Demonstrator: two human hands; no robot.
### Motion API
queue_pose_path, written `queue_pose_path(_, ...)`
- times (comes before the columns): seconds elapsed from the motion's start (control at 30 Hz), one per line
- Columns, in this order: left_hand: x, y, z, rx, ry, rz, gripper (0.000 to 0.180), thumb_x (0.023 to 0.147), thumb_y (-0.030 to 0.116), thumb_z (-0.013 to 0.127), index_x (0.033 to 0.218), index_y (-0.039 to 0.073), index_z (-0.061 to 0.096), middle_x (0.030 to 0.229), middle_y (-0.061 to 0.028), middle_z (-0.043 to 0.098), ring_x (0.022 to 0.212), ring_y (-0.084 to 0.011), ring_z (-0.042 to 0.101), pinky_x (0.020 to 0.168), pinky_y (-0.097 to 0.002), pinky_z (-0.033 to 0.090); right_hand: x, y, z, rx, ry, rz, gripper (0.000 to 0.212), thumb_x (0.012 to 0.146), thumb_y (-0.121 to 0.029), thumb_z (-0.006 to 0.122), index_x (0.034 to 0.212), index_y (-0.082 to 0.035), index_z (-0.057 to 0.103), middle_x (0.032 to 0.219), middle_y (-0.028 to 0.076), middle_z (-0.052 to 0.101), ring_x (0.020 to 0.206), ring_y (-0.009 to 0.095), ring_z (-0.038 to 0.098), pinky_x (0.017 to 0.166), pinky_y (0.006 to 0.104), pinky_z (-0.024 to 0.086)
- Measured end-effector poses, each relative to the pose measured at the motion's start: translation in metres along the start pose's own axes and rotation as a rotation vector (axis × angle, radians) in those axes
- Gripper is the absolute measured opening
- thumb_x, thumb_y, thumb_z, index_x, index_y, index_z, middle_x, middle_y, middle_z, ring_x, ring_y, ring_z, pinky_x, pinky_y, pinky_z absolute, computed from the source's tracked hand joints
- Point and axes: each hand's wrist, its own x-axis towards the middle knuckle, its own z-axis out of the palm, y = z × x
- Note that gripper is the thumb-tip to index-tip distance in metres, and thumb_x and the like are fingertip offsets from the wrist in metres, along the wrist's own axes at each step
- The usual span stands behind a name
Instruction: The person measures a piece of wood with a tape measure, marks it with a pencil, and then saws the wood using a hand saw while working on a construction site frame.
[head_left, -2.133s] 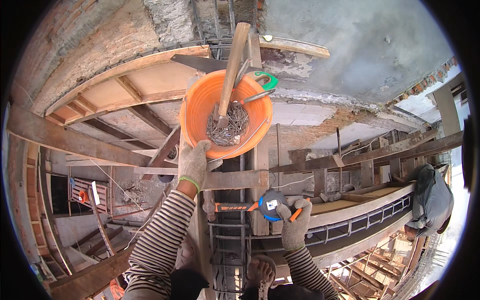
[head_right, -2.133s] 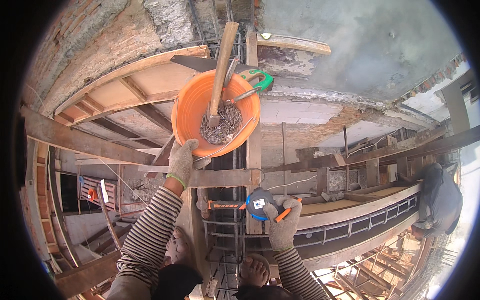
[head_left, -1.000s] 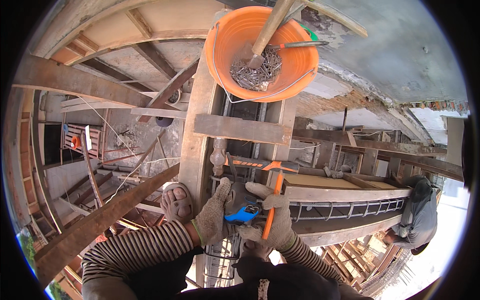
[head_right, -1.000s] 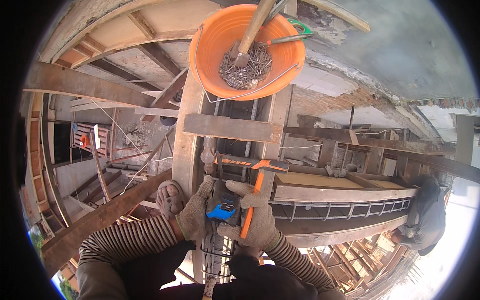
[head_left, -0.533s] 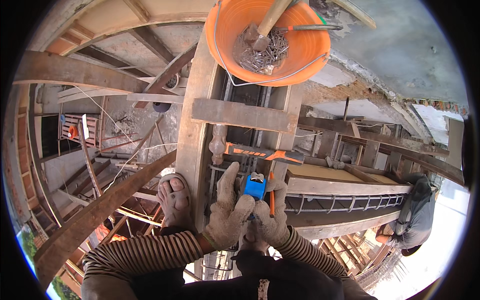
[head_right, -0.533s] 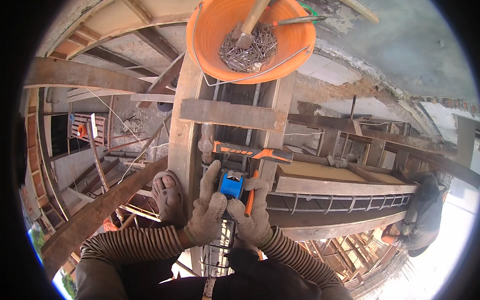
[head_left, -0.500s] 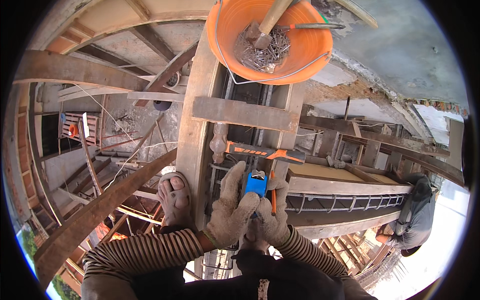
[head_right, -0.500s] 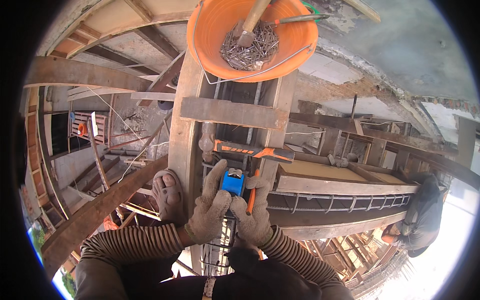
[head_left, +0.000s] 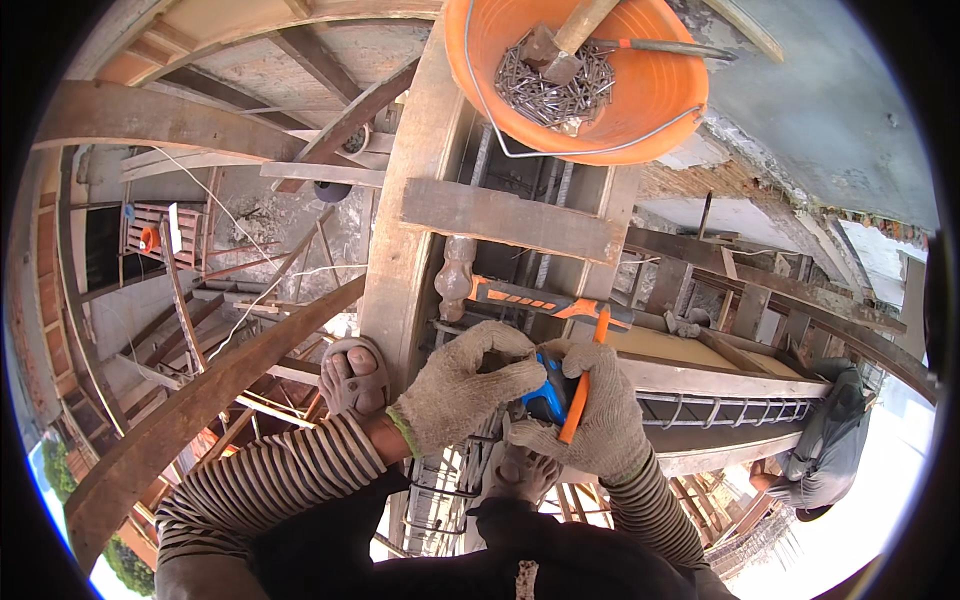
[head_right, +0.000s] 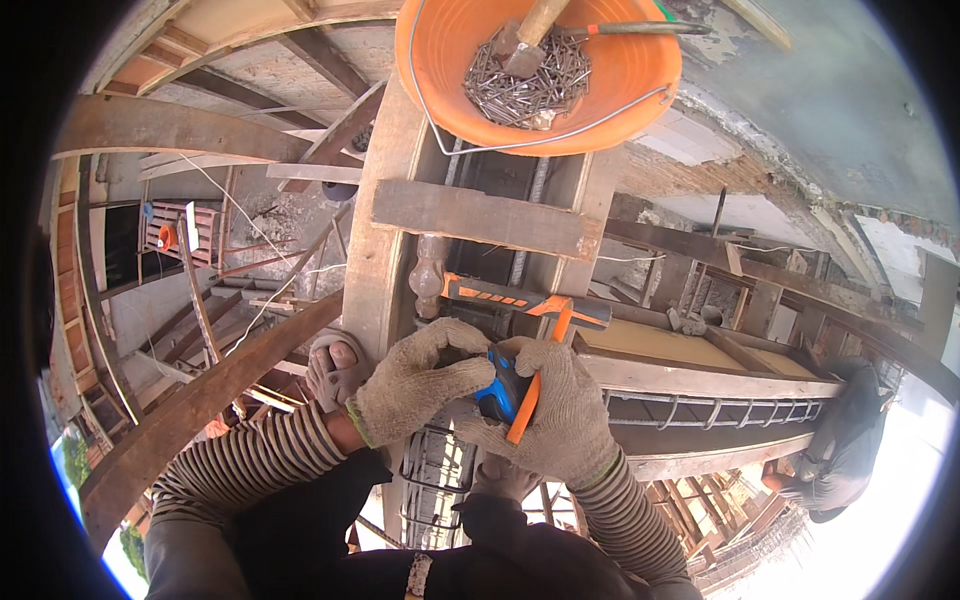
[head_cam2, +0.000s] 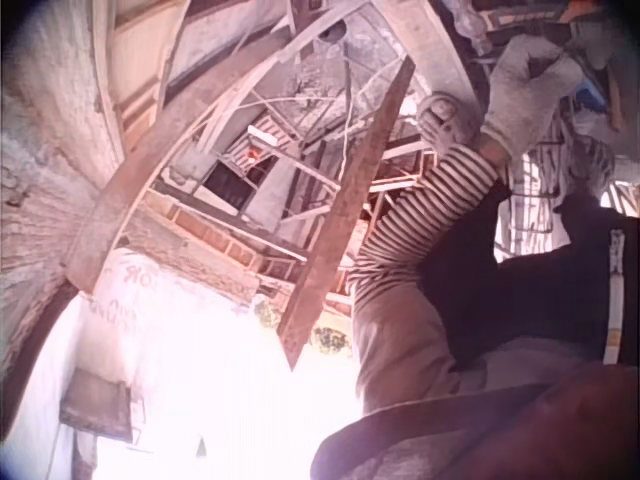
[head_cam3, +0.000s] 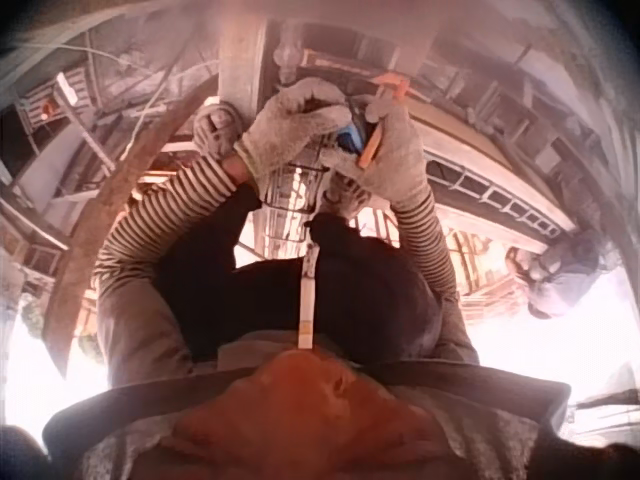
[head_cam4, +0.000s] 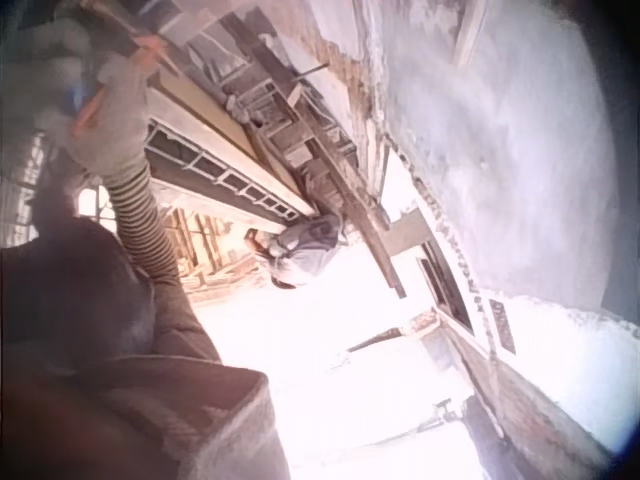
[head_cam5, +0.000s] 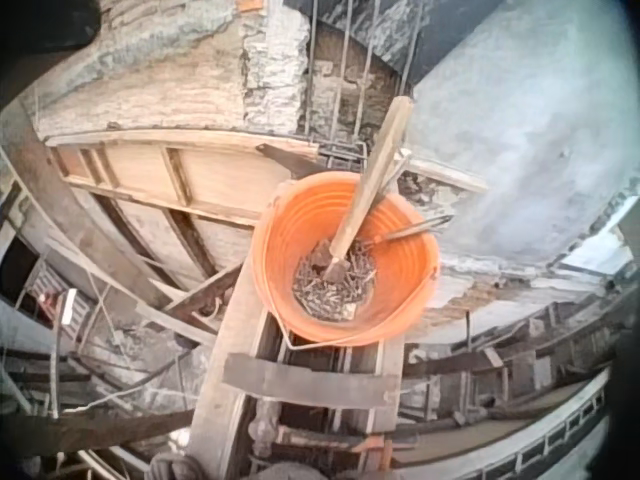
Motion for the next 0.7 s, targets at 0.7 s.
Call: queue_pose_path(0.7, 0.077, 0.057, -0.149, 0.803, 0.655, 0.170, 0.044, 0.100, 0.043, 0.069, 0.099, -0.001, 0.071, 0.085, -0.0092, 0.067, 0.079, -0.0166, 0.060, 0.077, -0.0348, 0.051, 0.076, 0.092, -0.143, -0.451, 0.010, 0.172, 0.059, 0.079, -0.037, 0.091, 0.107, -0.010, 0.047, 0.086, 0.009, 0.054, 0.076, 0.024, 0.059, 0.073, 0.0386, 0.053)
